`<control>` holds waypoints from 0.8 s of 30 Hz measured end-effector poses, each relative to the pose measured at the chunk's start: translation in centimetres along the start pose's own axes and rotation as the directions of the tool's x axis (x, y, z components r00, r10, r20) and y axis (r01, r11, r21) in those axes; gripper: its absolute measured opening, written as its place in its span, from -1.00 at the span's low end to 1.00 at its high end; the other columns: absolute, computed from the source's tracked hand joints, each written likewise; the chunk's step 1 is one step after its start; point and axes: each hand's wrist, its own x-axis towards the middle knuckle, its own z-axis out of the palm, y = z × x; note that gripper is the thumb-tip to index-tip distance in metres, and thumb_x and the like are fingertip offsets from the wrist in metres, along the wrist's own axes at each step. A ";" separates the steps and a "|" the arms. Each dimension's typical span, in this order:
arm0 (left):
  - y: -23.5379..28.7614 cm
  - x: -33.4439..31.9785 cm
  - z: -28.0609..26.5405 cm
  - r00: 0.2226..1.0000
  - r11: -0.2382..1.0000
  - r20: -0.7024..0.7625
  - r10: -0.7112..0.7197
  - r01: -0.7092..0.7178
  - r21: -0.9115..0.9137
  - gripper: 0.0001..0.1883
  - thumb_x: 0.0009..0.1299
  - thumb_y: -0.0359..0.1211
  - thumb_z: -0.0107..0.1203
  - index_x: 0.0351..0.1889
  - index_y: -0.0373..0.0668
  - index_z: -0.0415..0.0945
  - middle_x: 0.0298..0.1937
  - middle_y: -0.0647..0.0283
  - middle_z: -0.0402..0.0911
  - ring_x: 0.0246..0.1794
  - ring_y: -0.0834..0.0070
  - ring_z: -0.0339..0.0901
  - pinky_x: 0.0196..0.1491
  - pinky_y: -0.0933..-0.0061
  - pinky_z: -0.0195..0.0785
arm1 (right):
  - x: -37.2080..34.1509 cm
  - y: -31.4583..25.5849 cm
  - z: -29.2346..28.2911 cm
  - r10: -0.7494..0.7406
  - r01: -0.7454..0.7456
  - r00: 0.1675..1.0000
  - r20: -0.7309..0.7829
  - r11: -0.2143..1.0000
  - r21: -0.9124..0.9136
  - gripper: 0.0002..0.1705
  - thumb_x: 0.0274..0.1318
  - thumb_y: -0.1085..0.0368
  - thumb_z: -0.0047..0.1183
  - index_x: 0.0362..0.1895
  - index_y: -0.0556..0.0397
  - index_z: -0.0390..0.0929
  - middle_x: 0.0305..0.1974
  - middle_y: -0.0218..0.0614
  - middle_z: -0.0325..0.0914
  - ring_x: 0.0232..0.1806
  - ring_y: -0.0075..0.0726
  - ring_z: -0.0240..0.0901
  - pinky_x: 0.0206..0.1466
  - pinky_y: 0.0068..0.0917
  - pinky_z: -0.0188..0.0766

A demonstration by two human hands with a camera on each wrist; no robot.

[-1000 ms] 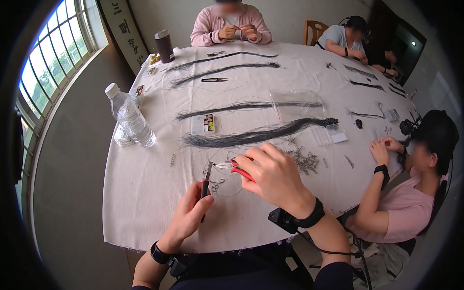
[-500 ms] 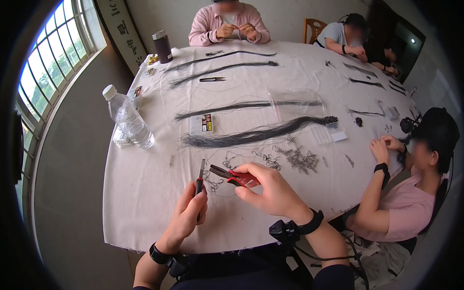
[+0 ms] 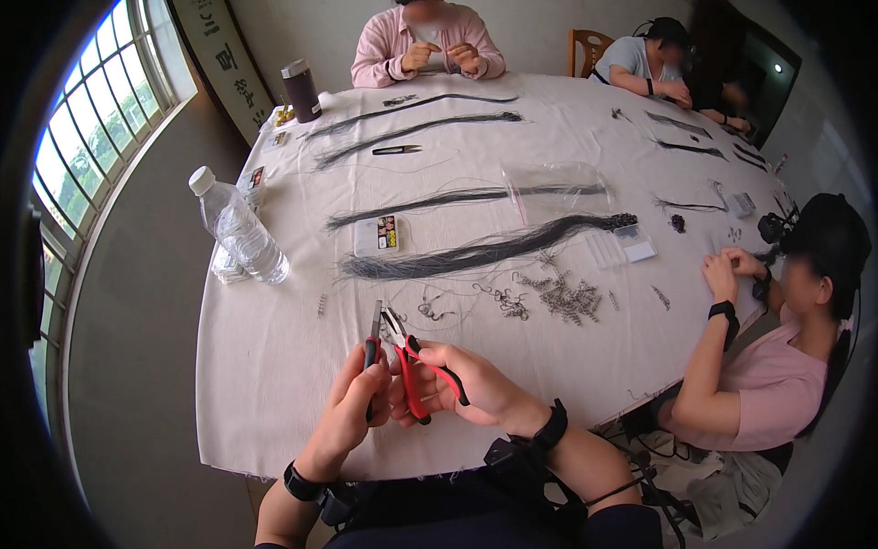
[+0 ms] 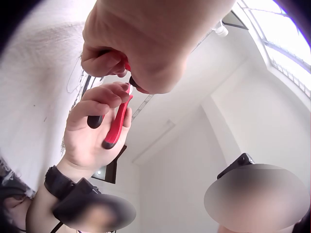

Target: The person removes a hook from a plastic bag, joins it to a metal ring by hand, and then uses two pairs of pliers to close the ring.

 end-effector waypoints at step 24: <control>-1.6 0.1 0.6 0.999 0.987 -0.032 0.002 -0.007 -0.160 -0.91 0.57 -0.27 -0.15 -0.06 0.00 0.30 -0.43 0.53 0.24 -0.53 0.78 0.10 -0.53 0.66 -0.10 | 2.4 2.7 1.4 -0.207 0.226 0.972 -0.107 0.953 0.204 -0.80 0.41 0.16 -0.18 -0.15 -0.01 0.37 -0.41 -0.50 0.27 -0.49 -0.64 0.14 -0.47 -0.62 0.10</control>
